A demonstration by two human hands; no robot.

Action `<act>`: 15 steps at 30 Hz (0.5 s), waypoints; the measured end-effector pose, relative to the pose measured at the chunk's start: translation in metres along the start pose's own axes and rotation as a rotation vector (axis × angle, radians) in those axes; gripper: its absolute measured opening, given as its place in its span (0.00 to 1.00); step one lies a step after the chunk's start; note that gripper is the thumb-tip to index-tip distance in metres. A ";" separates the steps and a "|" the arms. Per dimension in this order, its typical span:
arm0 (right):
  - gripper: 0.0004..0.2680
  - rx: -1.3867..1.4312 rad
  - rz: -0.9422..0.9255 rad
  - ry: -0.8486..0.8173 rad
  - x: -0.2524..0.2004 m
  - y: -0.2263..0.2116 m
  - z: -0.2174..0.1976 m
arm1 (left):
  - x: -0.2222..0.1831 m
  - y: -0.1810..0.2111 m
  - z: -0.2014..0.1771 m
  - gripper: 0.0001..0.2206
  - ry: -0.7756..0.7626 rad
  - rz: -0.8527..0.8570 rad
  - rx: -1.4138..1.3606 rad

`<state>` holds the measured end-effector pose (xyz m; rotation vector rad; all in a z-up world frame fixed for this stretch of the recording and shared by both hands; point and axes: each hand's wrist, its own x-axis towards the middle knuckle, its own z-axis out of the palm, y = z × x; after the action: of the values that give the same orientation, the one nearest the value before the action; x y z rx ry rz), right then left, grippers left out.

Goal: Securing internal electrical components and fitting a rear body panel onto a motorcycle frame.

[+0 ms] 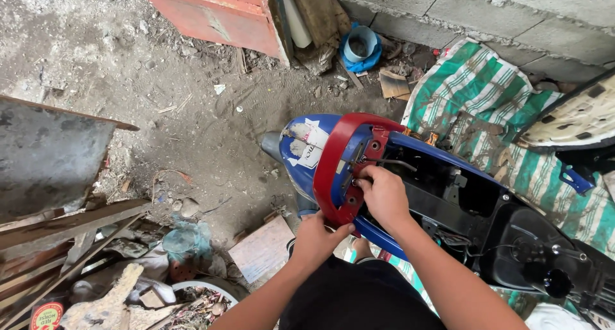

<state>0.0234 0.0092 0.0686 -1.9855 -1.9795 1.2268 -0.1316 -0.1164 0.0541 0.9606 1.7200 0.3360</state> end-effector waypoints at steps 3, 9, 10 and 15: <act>0.06 0.006 0.105 -0.056 0.006 -0.004 -0.006 | 0.002 -0.008 0.008 0.23 0.059 0.052 0.025; 0.06 -0.213 -0.386 0.161 0.005 0.052 0.042 | 0.005 -0.015 0.014 0.21 0.115 0.093 0.055; 0.06 -0.210 -0.386 0.162 0.003 0.057 0.045 | 0.004 -0.016 0.014 0.21 0.116 0.093 0.058; 0.04 -0.413 -0.560 0.193 0.012 0.080 0.055 | 0.004 -0.012 0.011 0.20 0.078 0.065 0.111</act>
<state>0.0549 -0.0187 -0.0196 -1.4238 -2.5740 0.5147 -0.1274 -0.1235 0.0401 1.0989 1.7962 0.3269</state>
